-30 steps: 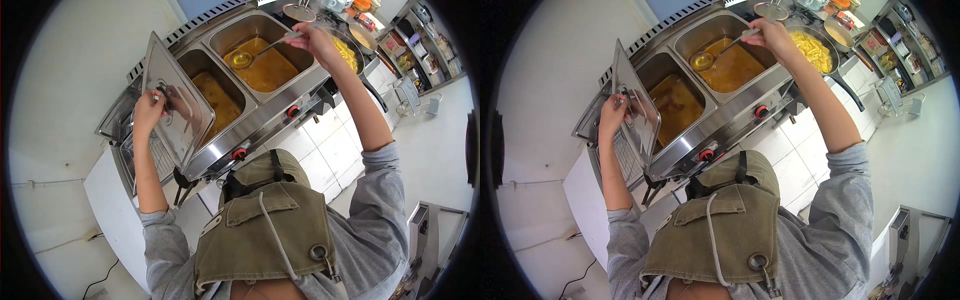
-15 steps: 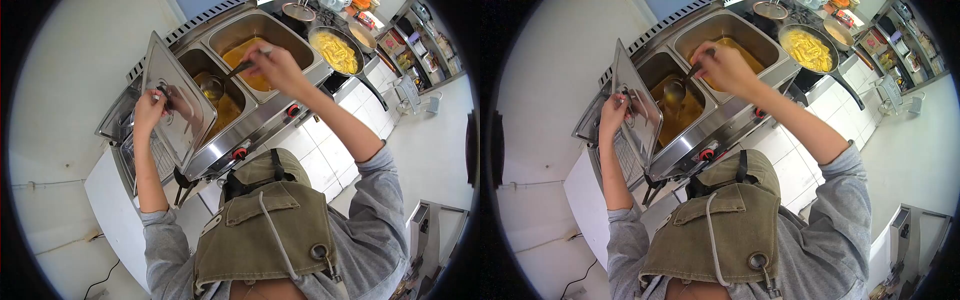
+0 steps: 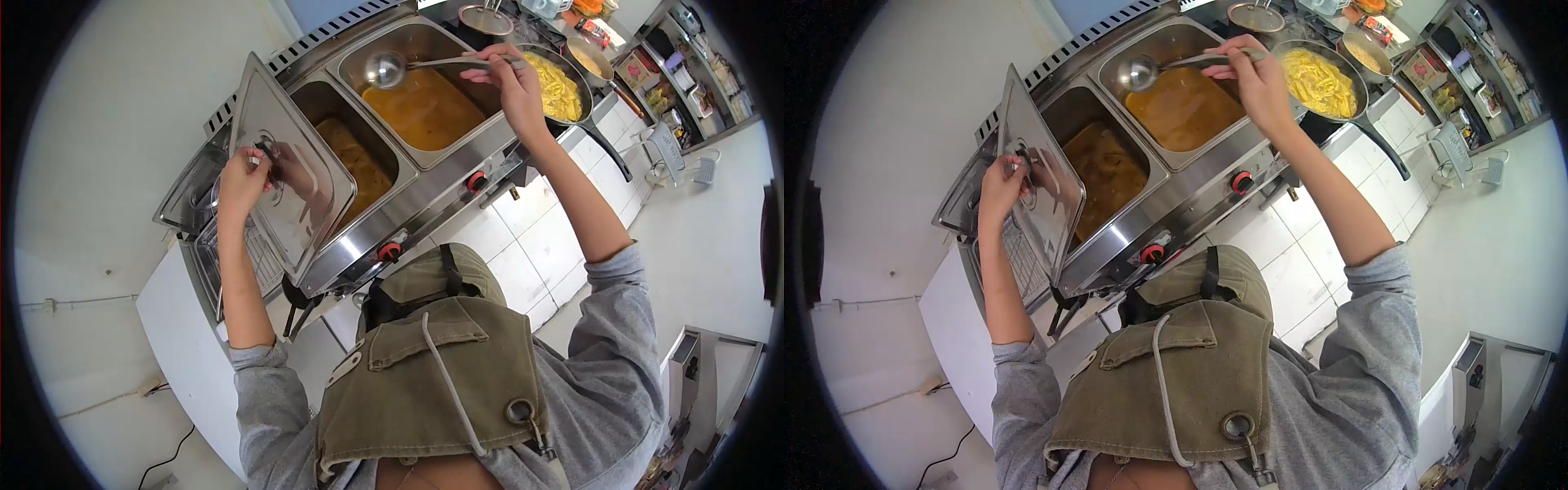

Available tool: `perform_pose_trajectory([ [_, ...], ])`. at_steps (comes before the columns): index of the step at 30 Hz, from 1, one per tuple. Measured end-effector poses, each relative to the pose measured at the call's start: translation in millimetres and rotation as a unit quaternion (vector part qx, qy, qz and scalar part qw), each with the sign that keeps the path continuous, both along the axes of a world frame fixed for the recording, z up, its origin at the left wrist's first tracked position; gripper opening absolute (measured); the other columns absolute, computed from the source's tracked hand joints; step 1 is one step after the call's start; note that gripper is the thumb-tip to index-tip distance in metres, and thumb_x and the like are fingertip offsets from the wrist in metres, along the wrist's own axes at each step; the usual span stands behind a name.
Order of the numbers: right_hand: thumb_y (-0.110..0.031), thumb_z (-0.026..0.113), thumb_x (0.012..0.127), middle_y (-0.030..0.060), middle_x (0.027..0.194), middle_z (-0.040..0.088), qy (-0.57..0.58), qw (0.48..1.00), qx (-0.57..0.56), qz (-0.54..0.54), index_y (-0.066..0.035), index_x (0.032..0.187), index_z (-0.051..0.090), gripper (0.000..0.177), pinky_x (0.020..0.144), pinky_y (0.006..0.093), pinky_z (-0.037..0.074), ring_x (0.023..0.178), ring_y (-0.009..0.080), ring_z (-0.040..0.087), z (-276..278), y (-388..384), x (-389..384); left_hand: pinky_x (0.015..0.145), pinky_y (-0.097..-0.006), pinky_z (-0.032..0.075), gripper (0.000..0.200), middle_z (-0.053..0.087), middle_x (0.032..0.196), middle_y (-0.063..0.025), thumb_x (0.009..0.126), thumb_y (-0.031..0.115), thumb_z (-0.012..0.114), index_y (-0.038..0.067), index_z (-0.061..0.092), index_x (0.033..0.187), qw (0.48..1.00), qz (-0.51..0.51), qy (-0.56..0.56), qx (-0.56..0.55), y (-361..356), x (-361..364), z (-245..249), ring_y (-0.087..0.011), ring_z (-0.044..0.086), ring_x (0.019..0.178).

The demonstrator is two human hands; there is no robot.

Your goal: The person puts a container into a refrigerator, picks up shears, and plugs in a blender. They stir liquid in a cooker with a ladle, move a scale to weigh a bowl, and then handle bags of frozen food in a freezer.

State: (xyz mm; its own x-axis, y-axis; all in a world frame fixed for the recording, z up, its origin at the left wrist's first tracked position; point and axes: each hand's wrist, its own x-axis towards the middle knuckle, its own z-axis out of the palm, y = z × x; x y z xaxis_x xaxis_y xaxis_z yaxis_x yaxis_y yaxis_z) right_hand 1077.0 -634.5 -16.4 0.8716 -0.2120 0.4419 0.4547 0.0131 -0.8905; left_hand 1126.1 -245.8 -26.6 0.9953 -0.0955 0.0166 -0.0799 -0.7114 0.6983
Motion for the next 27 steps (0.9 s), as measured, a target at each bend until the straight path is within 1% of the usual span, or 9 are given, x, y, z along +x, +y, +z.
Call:
perform_pose_trajectory([
  [4, -0.010, 0.039, 0.091, 0.0101, 0.096, 0.060, 0.066, 0.991, -0.093, -0.069, 0.001, 0.090, 0.053, 0.018, 0.065, 0.0237, 0.048, 0.075, 0.0157, 0.063, -36, -33, 17, 0.043, -0.0231, 0.041, 0.015, 0.053, 0.053, -0.0039, 0.079, 0.007, 0.054, -0.002, 0.051, 0.090, 1.000, 0.004, 0.003, -0.002, -4, -3, 3, -0.0096, 0.051, 0.045],
  [6, -0.012, 0.040, 0.091, 0.0096, 0.094, 0.061, 0.120, 0.959, -0.231, -0.108, 0.001, 0.089, 0.053, 0.019, 0.064, 0.0241, 0.049, 0.074, 0.0148, 0.063, -50, -38, 20, 0.043, -0.0232, 0.041, 0.015, 0.053, 0.053, -0.0042, 0.078, 0.007, 0.054, -0.002, 0.051, 0.090, 1.000, 0.004, 0.001, -0.003, -5, -3, 2, -0.0097, 0.051, 0.045],
  [8, -0.013, 0.041, 0.091, 0.0080, 0.088, 0.061, 0.129, 0.962, -0.216, -0.104, 0.000, 0.089, 0.054, 0.018, 0.063, 0.0234, 0.050, 0.073, 0.0142, 0.064, -62, -38, 25, 0.043, -0.0234, 0.041, 0.016, 0.052, 0.053, -0.0045, 0.078, 0.008, 0.054, -0.002, 0.051, 0.090, 1.000, 0.005, -0.002, -0.002, -5, -3, 1, -0.0099, 0.051, 0.045],
  [10, -0.011, 0.041, 0.090, 0.0087, 0.087, 0.059, 0.170, 0.975, -0.123, -0.069, 0.001, 0.090, 0.053, 0.017, 0.062, 0.0230, 0.050, 0.073, 0.0160, 0.064, -65, -35, 28, 0.043, -0.0237, 0.041, 0.016, 0.052, 0.052, -0.0049, 0.078, 0.007, 0.054, -0.002, 0.051, 0.090, 1.000, 0.005, 0.008, -0.013, -5, -2, 0, -0.0099, 0.051, 0.045],
  [12, -0.010, 0.040, 0.090, 0.0096, 0.088, 0.058, 0.206, 0.974, -0.077, -0.051, 0.002, 0.091, 0.053, 0.017, 0.063, 0.0231, 0.051, 0.074, 0.0178, 0.064, -67, -32, 33, 0.043, -0.0237, 0.040, 0.016, 0.052, 0.052, -0.0051, 0.078, 0.007, 0.054, -0.002, 0.051, 0.090, 1.000, 0.006, 0.011, -0.016, -7, -4, 2, -0.0099, 0.051, 0.045],
  [19, -0.008, 0.037, 0.088, 0.0147, 0.091, 0.052, 0.306, 0.943, 0.132, 0.009, 0.003, 0.097, 0.048, 0.018, 0.070, 0.0265, 0.053, 0.081, 0.0254, 0.062, -66, -34, 34, 0.044, -0.0239, 0.040, 0.016, 0.052, 0.053, -0.0050, 0.079, 0.008, 0.053, -0.003, 0.050, 0.090, 1.000, -0.005, 0.007, -0.011, -5, -4, 3, -0.0100, 0.051, 0.045],
  [23, -0.009, 0.038, 0.088, 0.0158, 0.091, 0.052, 0.297, 0.942, 0.157, 0.014, 0.004, 0.097, 0.048, 0.018, 0.071, 0.0269, 0.053, 0.081, 0.0261, 0.062, -59, -36, 33, 0.044, -0.0241, 0.040, 0.016, 0.052, 0.053, -0.0047, 0.080, 0.009, 0.053, -0.003, 0.050, 0.090, 1.000, -0.002, 0.010, -0.014, -4, -4, 3, -0.0102, 0.051, 0.046],
  [25, -0.009, 0.038, 0.088, 0.0164, 0.091, 0.053, 0.263, 0.954, 0.138, 0.038, 0.004, 0.097, 0.048, 0.019, 0.073, 0.0274, 0.053, 0.081, 0.0263, 0.062, -47, -37, 31, 0.044, -0.0242, 0.043, 0.020, 0.058, 0.056, -0.0098, 0.077, 0.012, 0.057, -0.003, 0.052, 0.090, 1.000, -0.005, 0.000, -0.013, -1, -1, -1, -0.0125, 0.057, 0.047],
  [27, -0.009, 0.038, 0.088, 0.0166, 0.091, 0.053, 0.250, 0.960, 0.118, 0.036, 0.004, 0.097, 0.048, 0.019, 0.073, 0.0275, 0.053, 0.081, 0.0261, 0.062, -26, -35, 29, 0.044, -0.0241, 0.043, 0.020, 0.057, 0.055, -0.0097, 0.077, 0.012, 0.057, -0.003, 0.052, 0.090, 1.000, -0.006, -0.003, -0.020, 0, -1, -2, -0.0124, 0.057, 0.047],
])
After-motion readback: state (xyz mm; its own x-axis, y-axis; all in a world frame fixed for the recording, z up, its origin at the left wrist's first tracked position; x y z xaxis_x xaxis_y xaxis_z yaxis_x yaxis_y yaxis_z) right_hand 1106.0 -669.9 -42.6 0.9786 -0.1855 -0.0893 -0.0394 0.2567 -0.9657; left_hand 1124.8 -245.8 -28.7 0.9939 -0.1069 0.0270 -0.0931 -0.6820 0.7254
